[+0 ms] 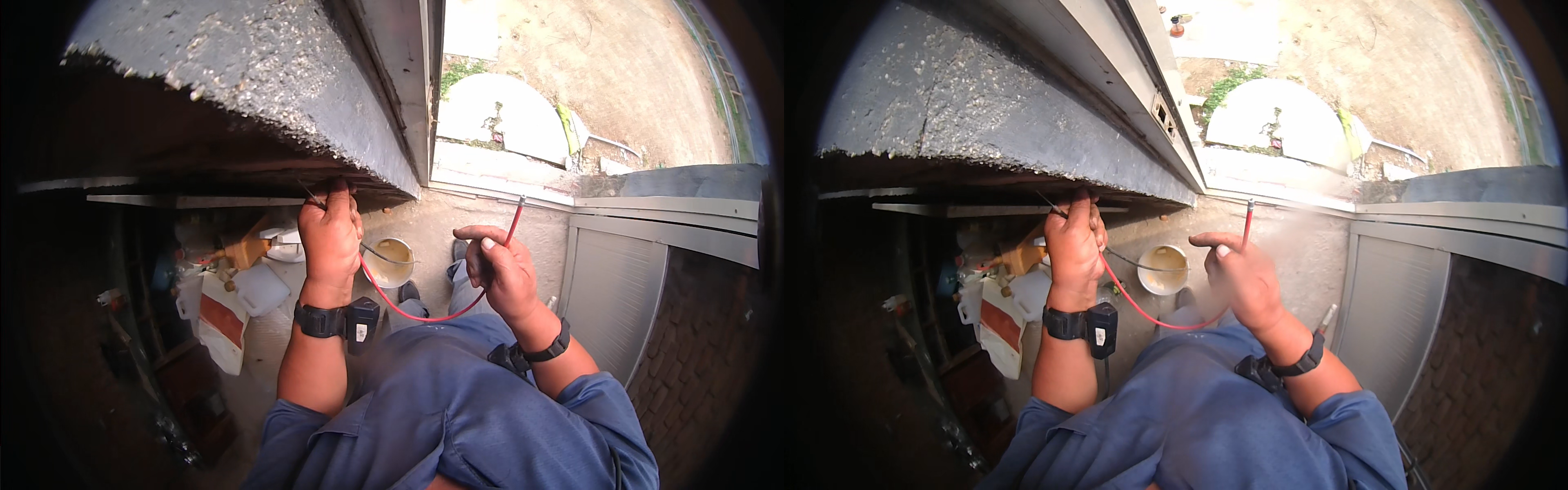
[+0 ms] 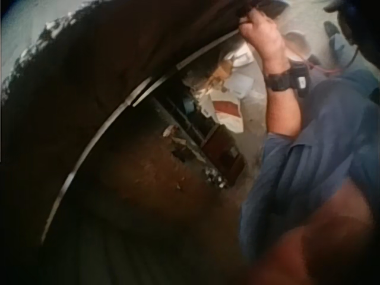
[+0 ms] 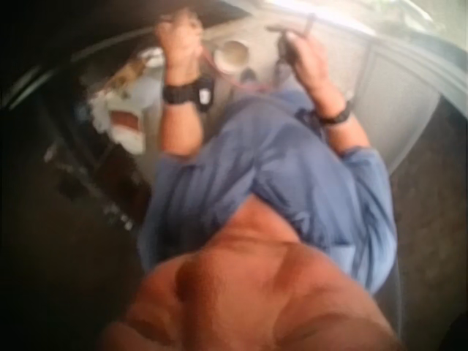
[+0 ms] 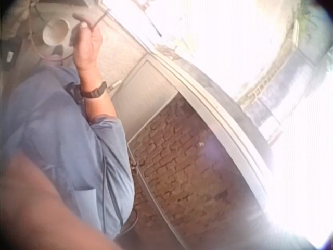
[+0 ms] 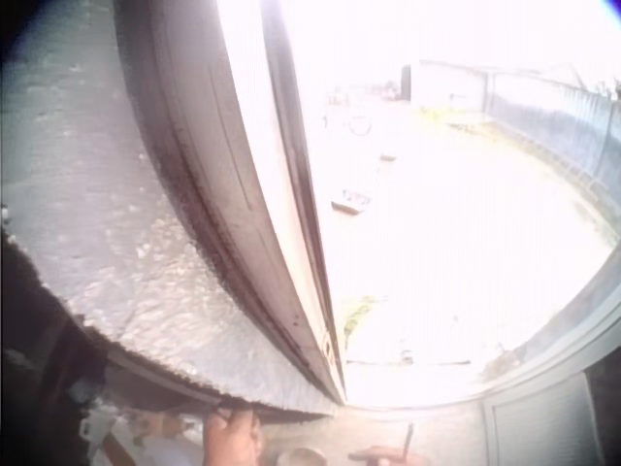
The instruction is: The person removes a red brake cable from the bicycle handlebar, then walks indoors to retrieve a black cable. They compare the two cables and begin inserting the black cable into the red housing near the doorway.
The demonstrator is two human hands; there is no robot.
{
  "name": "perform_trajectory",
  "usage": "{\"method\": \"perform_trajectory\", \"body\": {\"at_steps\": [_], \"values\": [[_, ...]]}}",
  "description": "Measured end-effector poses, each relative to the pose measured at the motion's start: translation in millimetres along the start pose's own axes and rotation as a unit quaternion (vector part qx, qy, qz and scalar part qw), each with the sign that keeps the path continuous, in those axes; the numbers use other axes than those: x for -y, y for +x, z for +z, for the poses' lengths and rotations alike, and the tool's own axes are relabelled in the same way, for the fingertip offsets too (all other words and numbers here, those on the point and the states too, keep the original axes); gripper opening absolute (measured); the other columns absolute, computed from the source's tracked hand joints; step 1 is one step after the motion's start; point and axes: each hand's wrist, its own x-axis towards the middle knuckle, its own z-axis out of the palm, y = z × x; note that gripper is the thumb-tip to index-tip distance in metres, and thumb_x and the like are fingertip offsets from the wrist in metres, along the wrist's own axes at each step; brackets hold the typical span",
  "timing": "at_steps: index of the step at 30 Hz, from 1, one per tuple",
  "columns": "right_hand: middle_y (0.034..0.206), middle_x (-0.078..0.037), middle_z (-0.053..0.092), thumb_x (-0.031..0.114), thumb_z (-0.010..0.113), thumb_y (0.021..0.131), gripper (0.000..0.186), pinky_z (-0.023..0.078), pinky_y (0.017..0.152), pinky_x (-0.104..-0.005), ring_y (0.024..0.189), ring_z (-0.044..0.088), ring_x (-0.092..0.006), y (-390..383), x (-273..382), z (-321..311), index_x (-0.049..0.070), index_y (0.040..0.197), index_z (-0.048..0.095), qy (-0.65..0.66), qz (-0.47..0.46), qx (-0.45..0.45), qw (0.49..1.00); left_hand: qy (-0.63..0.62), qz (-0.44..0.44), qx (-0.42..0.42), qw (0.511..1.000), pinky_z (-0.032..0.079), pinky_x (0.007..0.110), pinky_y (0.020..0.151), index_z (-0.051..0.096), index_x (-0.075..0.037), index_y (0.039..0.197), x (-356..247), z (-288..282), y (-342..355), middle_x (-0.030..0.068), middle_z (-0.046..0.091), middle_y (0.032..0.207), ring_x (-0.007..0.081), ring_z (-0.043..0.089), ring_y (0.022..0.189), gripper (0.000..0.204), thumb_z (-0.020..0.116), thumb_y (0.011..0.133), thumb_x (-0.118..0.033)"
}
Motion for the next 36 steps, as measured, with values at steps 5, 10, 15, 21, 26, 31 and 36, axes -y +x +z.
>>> {"method": "perform_trajectory", "body": {"at_steps": [5,10,15,21,26,31,36], "values": [[0.065,-0.004,0.052,0.021,0.042,0.099,0.04,0.037,0.048,-0.023,0.052,0.046,-0.0106,5.1,0.3,-13.5,-0.008,0.118,0.061,0.045,-0.019,-0.049,0.998,-0.012,0.014,-0.008,1.0,0.031,0.023,0.038,0.052,-0.009,0.075,3.9,1.1,2.2,-0.0019,0.045,0.061,0.0069,0.039,0.043,0.029,0.056,0.102,-0.018],[0.066,-0.006,0.049,0.022,0.039,0.1,0.041,0.039,0.047,-0.0249,0.051,0.045,-0.0131,-1.6,-6.4,-27.8,-0.009,0.119,0.059,0.089,-0.038,-0.102,0.99,-0.001,-0.03,0.037,0.999,0.032,0.025,0.041,0.052,-0.009,0.078,-1.8,-10.8,6.8,-0.0009,0.046,0.063,0.0082,0.039,0.045,0.026,0.054,0.103,-0.019],[0.067,-0.006,0.049,0.022,0.037,0.101,0.041,0.04,0.046,-0.0266,0.052,0.047,-0.0156,-19.0,-17.1,-36.7,-0.008,0.122,0.055,0.12,-0.018,-0.166,0.979,-0.12,-0.062,0.091,0.987,0.036,0.026,0.05,0.05,-0.009,0.088,1.6,-21.6,7.0,0.0038,0.05,0.076,0.0117,0.045,0.056,0.015,0.051,0.101,-0.015],[0.072,-0.007,0.051,0.024,0.038,0.102,0.041,0.043,0.051,-0.0278,0.057,0.051,-0.0169,-31.4,-32.3,-39.4,-0.006,0.124,0.055,0.146,-0.013,-0.196,0.97,-0.214,-0.1,0.165,0.958,0.035,0.026,0.055,0.052,-0.007,0.091,3.8,-29.2,8.4,0.0053,0.051,0.081,0.0123,0.045,0.065,0.011,0.051,0.1,-0.014],[0.079,-0.008,0.059,0.031,0.04,0.103,0.044,0.053,0.059,-0.0297,0.07,0.064,-0.0207,-43.2,-50.8,-55.4,-0.005,0.124,0.055,0.087,0.029,-0.231,0.969,-0.201,-0.097,0.167,0.96,0.035,0.025,0.054,0.058,-0.003,0.097,3.8,-27.8,8.3,0.0029,0.051,0.079,0.0114,0.045,0.064,0.015,0.052,0.101,-0.016],[0.085,-0.014,0.071,0.056,0.049,0.098,0.062,0.057,0.064,-0.0331,0.075,0.071,-0.0222,-65.7,-49.5,-81.5,-0.003,0.108,0.067,-0.104,0.37,-0.114,0.916,-0.165,-0.086,0.163,0.969,0.034,0.023,0.051,0.06,-0.002,0.098,3.9,-26.9,7.2,-0.0002,0.05,0.075,0.0098,0.045,0.059,0.022,0.054,0.103,-0.022],[0.082,-0.014,0.072,0.052,0.063,0.091,0.052,0.056,0.072,-0.038,0.077,0.071,-0.0283,-66.1,-27.2,-47.1,0.002,0.098,0.073,-0.537,0.236,0.167,0.793,-0.156,-0.106,0.135,0.973,0.033,0.024,0.05,0.059,-0.002,0.101,1.8,-26.3,3.9,-0.0006,0.049,0.073,0.0097,0.042,0.057,0.02,0.053,0.103,-0.022]]}}
